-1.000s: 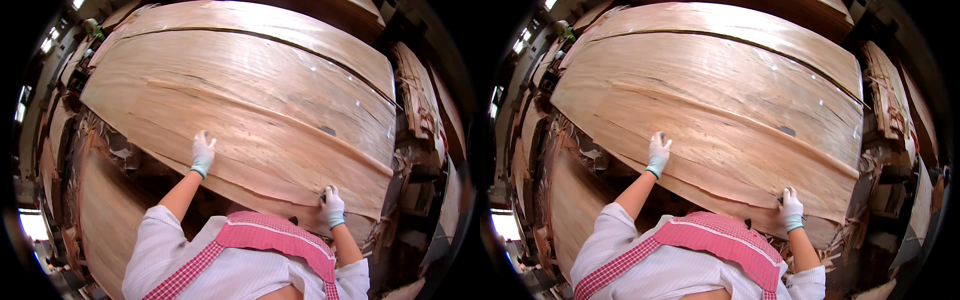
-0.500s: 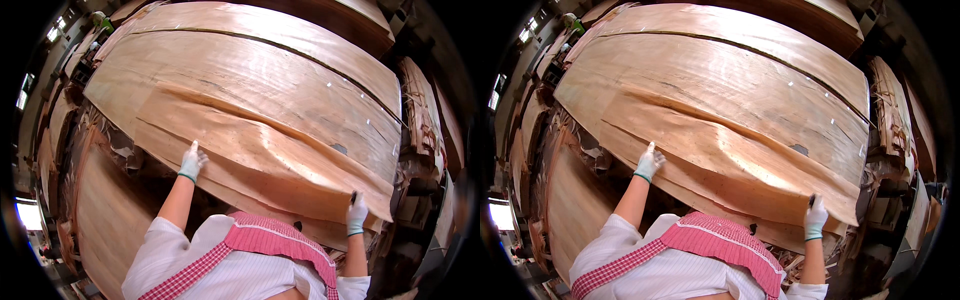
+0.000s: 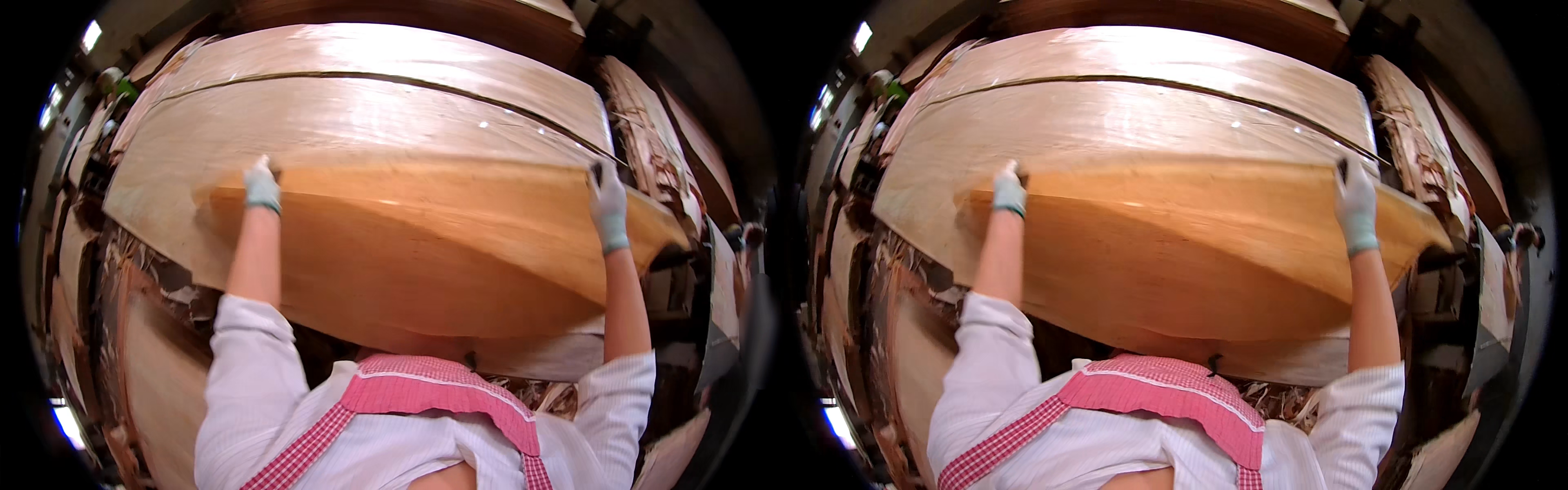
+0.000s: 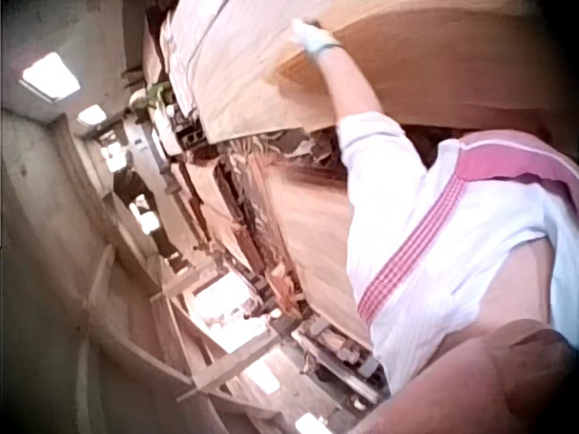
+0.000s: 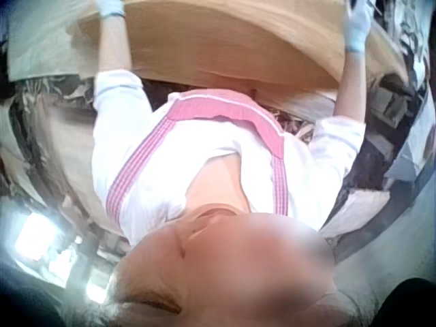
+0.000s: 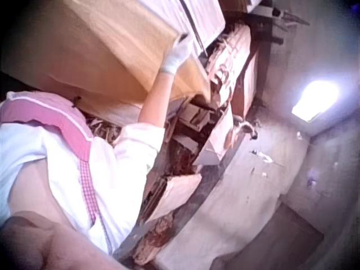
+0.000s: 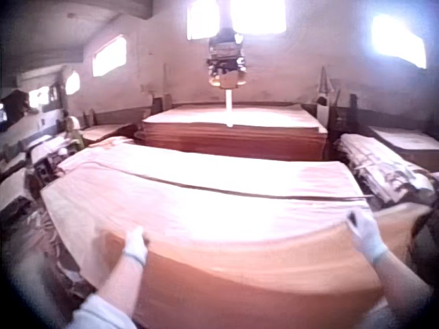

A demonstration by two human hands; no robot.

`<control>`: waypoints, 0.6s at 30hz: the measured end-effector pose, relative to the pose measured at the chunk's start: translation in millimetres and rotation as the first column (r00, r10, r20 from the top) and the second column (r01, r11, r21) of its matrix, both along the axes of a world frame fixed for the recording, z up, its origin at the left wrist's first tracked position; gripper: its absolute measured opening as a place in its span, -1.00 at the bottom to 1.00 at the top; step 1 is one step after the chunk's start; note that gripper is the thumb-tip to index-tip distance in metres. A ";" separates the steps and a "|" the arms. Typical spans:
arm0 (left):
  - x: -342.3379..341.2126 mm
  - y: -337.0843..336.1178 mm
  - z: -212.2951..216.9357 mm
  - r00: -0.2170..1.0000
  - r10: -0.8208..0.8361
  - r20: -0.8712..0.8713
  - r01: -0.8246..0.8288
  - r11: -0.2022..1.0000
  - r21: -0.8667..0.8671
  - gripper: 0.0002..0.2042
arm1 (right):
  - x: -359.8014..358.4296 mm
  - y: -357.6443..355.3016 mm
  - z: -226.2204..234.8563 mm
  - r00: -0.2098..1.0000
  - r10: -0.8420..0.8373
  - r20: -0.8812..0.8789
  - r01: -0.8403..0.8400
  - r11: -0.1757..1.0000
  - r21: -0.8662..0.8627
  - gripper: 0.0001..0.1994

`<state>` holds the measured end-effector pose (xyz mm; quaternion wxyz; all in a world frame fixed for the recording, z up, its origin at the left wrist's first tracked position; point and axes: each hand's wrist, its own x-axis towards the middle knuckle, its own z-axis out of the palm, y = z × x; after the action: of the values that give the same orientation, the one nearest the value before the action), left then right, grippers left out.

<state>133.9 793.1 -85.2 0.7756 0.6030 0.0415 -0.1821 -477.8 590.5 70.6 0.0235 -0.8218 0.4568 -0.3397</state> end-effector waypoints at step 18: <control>-51.0 34.1 331.7 0.812 -0.162 0.561 0.423 0.826 -0.373 -0.89 | -177.1 23.1 199.9 0.968 -0.247 -0.053 0.198 0.873 -0.445 -0.64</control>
<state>82.9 827.2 246.5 0.8443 0.4158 -0.3066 -0.1427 -654.9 613.6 270.5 -0.2252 -0.7651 0.4612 -0.3890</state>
